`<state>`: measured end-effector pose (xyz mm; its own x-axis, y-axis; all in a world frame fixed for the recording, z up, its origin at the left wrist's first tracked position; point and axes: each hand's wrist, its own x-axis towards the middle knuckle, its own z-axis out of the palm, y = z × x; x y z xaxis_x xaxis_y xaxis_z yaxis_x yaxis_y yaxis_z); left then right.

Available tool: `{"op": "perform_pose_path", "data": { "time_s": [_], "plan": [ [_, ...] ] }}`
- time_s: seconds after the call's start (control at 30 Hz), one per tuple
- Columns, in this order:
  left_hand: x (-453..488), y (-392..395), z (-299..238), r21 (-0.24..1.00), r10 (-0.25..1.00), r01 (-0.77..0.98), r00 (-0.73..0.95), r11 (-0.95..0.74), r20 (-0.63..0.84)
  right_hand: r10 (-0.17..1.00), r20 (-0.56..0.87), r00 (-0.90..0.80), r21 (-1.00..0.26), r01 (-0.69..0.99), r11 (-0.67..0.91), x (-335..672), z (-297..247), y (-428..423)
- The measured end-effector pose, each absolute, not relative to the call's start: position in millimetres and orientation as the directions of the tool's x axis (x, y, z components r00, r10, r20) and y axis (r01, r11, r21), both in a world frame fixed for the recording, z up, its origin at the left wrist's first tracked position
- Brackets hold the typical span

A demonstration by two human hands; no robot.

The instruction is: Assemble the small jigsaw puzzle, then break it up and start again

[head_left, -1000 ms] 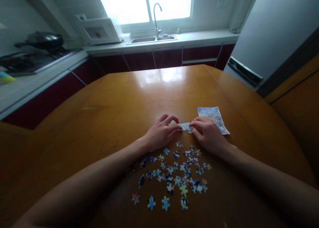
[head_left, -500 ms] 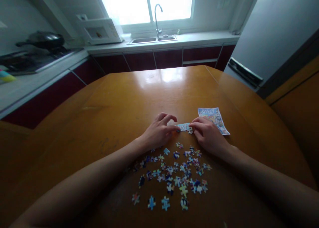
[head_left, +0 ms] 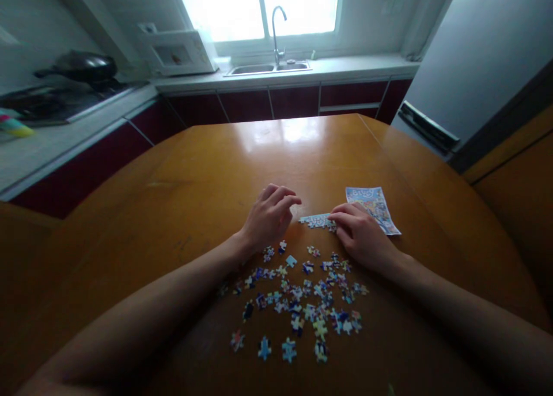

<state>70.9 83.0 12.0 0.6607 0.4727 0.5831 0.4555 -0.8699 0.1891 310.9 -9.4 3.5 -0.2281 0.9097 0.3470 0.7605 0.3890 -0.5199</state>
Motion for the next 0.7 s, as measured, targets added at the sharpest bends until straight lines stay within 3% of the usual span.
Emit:
{"op": "perform_pose_path", "data": {
  "time_s": [0.4,0.7],
  "plan": [
    [67.4,88.3,9.9,0.266,0.53,0.483,0.569,-0.834,0.629,0.883,0.299,-0.363,-0.358,0.815,0.456,306.6,2.6,-13.8],
    [67.2,89.5,8.6,0.286,0.552,0.495,0.555,-0.82,0.623,0.886,0.33,-0.325,-0.372,0.818,0.439,307.5,3.0,-13.9]
  ]
}}
